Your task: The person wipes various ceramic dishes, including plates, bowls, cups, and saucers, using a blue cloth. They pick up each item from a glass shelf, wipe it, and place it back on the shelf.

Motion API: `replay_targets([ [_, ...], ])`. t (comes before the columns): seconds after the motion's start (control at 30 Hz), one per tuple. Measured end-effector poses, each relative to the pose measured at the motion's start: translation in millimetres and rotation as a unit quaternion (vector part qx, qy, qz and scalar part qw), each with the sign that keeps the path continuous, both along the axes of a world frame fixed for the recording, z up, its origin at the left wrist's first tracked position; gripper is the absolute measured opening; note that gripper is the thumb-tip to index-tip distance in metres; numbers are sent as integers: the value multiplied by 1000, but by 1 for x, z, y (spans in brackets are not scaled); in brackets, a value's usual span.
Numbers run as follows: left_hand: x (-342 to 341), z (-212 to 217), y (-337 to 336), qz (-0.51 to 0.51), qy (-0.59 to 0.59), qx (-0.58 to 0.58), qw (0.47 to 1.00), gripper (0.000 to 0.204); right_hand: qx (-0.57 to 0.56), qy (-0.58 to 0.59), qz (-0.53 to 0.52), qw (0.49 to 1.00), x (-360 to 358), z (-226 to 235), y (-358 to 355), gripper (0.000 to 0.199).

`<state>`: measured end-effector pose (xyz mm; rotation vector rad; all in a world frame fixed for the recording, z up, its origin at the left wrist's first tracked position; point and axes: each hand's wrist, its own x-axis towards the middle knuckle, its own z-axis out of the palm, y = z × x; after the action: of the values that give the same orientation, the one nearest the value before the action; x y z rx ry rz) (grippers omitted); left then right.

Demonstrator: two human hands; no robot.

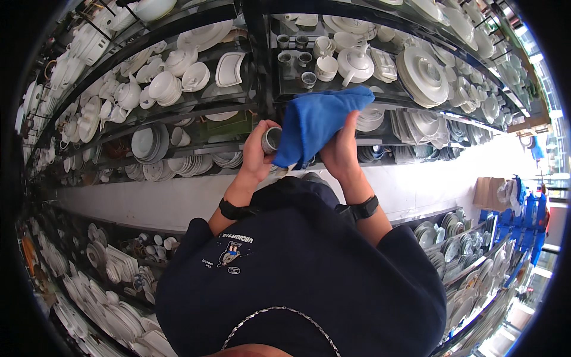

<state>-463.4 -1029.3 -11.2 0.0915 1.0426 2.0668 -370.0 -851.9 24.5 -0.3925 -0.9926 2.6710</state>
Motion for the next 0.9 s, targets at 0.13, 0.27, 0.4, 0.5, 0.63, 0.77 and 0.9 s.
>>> replay_targets([
  [0.13, 9, 15, 6, 33, 40, -49, 997, 34, 194, -45, 78, 977, 7, -7, -8, 87],
  [0.27, 0, -16, 1, -14, 176, -96, 980, 37, 317, -76, 101, 940, 5, -10, -11, 94],
  [0.4, 4, -4, 1, 30, 418, -157, 894, 38, 414, -76, 96, 902, 3, -8, -14, 94],
  [0.5, 6, 18, 0, -6, 430, -188, 883, 36, 436, -67, 73, 895, 3, -9, -16, 92],
  [0.63, 13, 8, 10, 50, 413, -131, 900, 35, 492, -57, -21, 868, 2, -10, -19, 80],
  [0.77, 9, -5, 15, 97, 340, -67, 933, 41, 402, -63, -73, 910, -4, 5, -13, 72],
  [0.9, -8, -4, 4, 116, 316, -69, 939, 46, 422, -81, -56, 901, -2, 14, 0, 72],
])
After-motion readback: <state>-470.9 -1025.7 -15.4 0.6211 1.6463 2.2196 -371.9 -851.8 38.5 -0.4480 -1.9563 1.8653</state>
